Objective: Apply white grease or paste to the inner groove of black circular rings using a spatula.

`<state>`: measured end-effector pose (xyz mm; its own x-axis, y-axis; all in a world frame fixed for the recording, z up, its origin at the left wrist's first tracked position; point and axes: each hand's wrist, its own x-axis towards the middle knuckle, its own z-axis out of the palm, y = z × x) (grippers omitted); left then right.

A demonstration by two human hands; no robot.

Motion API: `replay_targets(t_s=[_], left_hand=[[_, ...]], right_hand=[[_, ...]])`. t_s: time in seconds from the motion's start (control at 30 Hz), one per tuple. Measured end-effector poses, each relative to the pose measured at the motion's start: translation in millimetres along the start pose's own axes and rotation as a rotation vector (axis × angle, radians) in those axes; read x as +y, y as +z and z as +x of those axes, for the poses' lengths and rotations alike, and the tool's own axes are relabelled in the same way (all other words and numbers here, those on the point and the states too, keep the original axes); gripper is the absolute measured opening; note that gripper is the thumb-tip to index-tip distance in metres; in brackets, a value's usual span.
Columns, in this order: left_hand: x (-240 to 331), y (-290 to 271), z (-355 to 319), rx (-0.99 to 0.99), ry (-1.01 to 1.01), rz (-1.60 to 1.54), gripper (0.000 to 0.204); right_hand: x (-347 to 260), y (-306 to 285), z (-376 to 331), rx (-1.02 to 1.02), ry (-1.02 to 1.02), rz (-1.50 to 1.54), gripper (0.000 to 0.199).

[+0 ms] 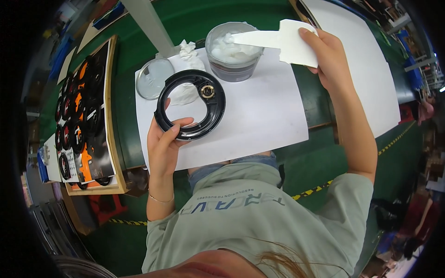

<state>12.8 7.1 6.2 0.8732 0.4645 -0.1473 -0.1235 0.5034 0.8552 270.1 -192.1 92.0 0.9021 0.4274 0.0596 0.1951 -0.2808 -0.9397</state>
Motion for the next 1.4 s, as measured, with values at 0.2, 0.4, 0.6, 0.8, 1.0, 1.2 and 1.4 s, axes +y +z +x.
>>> replay_targets(t_s=[0.2,0.4,0.6,0.8,1.0,1.2,1.4], left_hand=[[8.2,7.1,7.8,-0.034,-0.065,-0.097,0.054],[8.2,13.0,11.7,-0.041,-0.078,-0.075,0.054],[8.9,13.6,12.7,-0.05,-0.074,-0.067,0.054],[10.3,13.0,10.6,-0.048,-0.082,-0.063,0.053],[10.8,17.3,9.0,-0.029,-0.06,-0.02,0.054],[9.4,16.9,7.1,-0.037,-0.032,0.034,0.054],[10.4,15.9,3.9,-0.012,0.017,0.06,0.054]], right_hand=[[-2.2,-5.7,-53.9,0.046,-0.927,-0.765,0.019],[-9.9,-2.3,-76.2,-0.322,-1.467,-0.893,0.026],[-11.7,-1.1,-80.8,-0.316,-1.601,-0.999,0.028],[-13.2,1.4,-82.1,-0.348,-1.713,-1.047,0.02],[-17.7,2.3,-83.2,-0.456,-1.68,-1.084,0.018],[-17.4,2.6,-86.2,-0.482,-1.653,-1.084,0.019],[-29.8,-2.9,-79.8,-0.442,-1.621,-1.003,0.028]])
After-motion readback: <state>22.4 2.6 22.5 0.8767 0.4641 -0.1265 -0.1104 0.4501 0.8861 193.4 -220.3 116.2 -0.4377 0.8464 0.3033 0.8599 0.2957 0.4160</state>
